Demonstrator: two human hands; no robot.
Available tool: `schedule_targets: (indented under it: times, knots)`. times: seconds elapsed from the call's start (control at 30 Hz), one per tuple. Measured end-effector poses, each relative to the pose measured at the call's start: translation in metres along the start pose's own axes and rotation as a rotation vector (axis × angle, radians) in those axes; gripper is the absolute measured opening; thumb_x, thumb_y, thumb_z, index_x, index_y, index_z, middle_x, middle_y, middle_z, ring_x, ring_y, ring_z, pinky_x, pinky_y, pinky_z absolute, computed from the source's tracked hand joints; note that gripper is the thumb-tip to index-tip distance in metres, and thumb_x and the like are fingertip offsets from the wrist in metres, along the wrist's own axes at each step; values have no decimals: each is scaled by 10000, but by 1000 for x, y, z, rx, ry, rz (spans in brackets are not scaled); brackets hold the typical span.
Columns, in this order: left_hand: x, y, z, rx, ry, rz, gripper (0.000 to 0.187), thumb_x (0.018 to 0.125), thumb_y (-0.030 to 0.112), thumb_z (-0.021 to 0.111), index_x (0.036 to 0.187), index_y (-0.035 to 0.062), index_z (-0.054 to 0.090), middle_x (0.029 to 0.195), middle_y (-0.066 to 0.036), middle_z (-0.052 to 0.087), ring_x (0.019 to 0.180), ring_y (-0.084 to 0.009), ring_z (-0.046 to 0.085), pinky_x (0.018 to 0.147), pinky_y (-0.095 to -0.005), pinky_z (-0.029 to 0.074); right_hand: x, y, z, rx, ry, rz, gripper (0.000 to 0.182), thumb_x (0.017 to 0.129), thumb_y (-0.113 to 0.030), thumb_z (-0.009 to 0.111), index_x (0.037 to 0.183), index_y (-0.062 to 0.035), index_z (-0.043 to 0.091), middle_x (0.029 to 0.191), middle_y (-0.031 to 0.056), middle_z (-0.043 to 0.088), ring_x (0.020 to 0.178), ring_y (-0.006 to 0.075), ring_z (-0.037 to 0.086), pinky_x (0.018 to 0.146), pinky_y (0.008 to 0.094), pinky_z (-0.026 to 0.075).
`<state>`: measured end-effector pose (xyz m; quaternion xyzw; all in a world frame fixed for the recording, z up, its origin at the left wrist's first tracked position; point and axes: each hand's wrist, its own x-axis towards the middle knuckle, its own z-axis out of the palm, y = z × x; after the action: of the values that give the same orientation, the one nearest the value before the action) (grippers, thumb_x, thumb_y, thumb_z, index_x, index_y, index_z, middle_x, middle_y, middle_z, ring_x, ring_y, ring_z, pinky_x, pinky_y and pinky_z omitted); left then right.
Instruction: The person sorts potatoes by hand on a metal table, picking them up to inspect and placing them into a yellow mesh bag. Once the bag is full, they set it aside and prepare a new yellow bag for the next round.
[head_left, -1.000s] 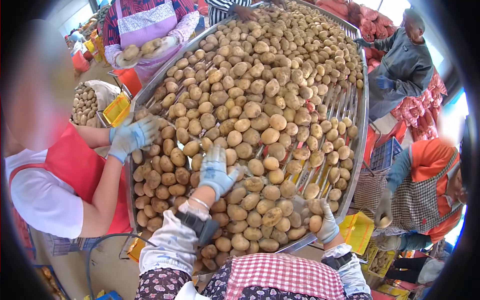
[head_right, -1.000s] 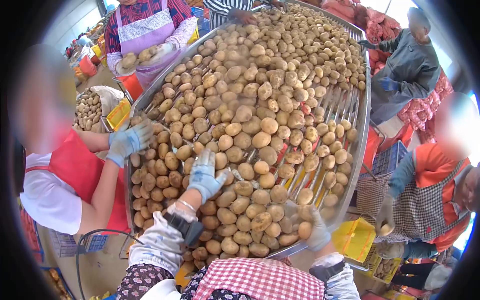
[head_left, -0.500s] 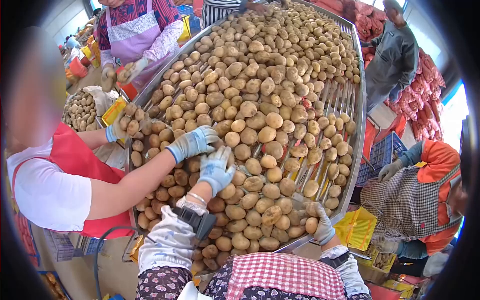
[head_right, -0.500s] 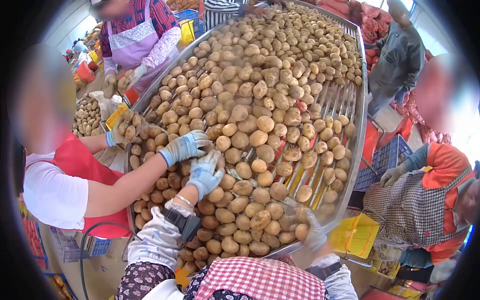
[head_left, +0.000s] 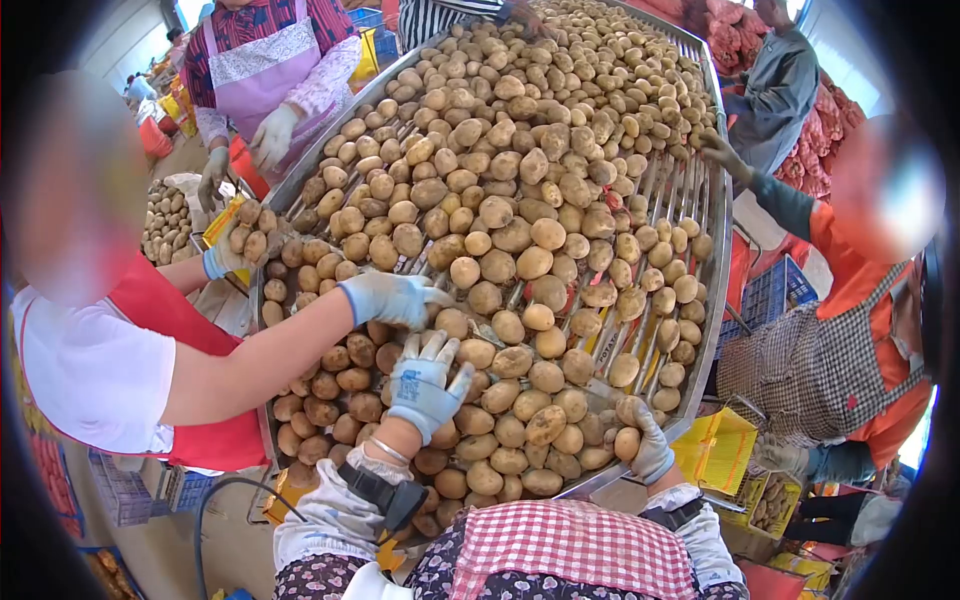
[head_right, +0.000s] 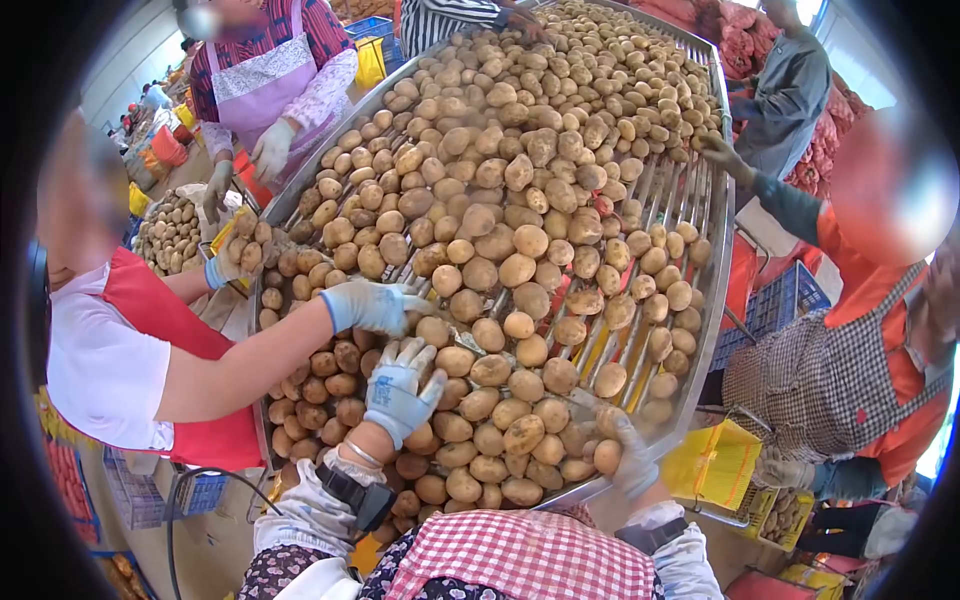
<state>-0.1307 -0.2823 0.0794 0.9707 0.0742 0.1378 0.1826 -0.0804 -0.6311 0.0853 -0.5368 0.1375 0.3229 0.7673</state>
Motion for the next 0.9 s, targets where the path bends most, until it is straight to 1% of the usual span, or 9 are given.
schedule_targets:
  times: [0.03, 0.17, 0.23, 0.33, 0.43, 0.53, 0.7, 0.8, 0.9]
  knots:
    - [-11, -3, 6, -48, -67, -26, 529, 809, 371, 640, 1244, 77, 580, 1367, -161, 486, 1281, -460, 380, 1045, -518, 352, 2, 1, 1, 3, 3, -5, 561, 898, -477, 565, 1255, -49, 506, 1019, 117, 623, 734, 167, 597, 672, 300, 508]
    - [-53, 6, -3, 151, -182, 71, 705, 778, 440, 648, 1364, 91, 469, 1482, -167, 337, 1364, -454, 256, 1115, -555, 193, 4, -1, -1, 72, 10, 22, 449, 933, -368, 562, 1267, -74, 504, 1027, 107, 623, 755, 179, 628, 632, 293, 527]
    - [-65, -1, 7, 133, -155, 56, 713, 782, 450, 642, 1373, 92, 462, 1487, -174, 330, 1361, -448, 264, 1115, -551, 196, 4, -2, -3, 170, -10, 34, 396, 939, -316, 570, 1258, -89, 509, 1039, 100, 630, 779, 204, 656, 598, 300, 545]
    - [-52, 3, 21, 155, -49, 30, 719, 792, 442, 627, 1388, 85, 440, 1477, -207, 335, 1347, -439, 288, 1110, -545, 211, 10, 0, -23, 303, -90, 32, 534, 925, -507, 507, 1237, -74, 529, 1068, 141, 632, 765, 226, 663, 593, 346, 566]
    - [-37, 8, 25, 205, -18, -6, 684, 817, 413, 601, 1391, 79, 437, 1469, -199, 350, 1354, -416, 292, 1105, -537, 219, -2, -16, -20, 409, -113, 17, 575, 898, -590, 491, 1137, -74, 579, 932, 122, 623, 688, 240, 633, 543, 343, 543]
    - [-34, -1, 33, 266, -1, 31, 672, 838, 422, 577, 1399, 85, 426, 1461, -194, 361, 1359, -387, 300, 1109, -533, 212, -26, -39, -6, 421, 35, -45, 568, 899, -593, 483, 1122, -79, 579, 908, 117, 618, 692, 253, 634, 532, 359, 546]
    - [-40, 7, 33, 224, -110, 71, 672, 855, 435, 552, 1411, 89, 402, 1439, -194, 386, 1348, -376, 315, 1114, -531, 198, -49, -60, -23, 538, 42, -164, 614, 932, -576, 392, 1289, -91, 513, 1198, 143, 604, 776, 264, 651, 550, 359, 562]
    - [-57, 8, 29, 216, -96, 144, 668, 849, 422, 560, 1399, 74, 409, 1419, -193, 407, 1319, -383, 343, 1115, -522, 200, -47, -63, -55, 639, -79, -225, 554, 912, -556, 462, 1248, -121, 525, 1144, 121, 606, 846, 268, 635, 567, 375, 550]
    - [-80, 16, 10, 199, -120, 6, 662, 831, 384, 590, 1385, 62, 424, 1392, -197, 432, 1293, -401, 357, 1105, -518, 224, -30, -59, -101, 574, -181, -274, 482, 884, -540, 537, 1096, -110, 576, 997, 117, 625, 715, 234, 596, 528, 340, 512]
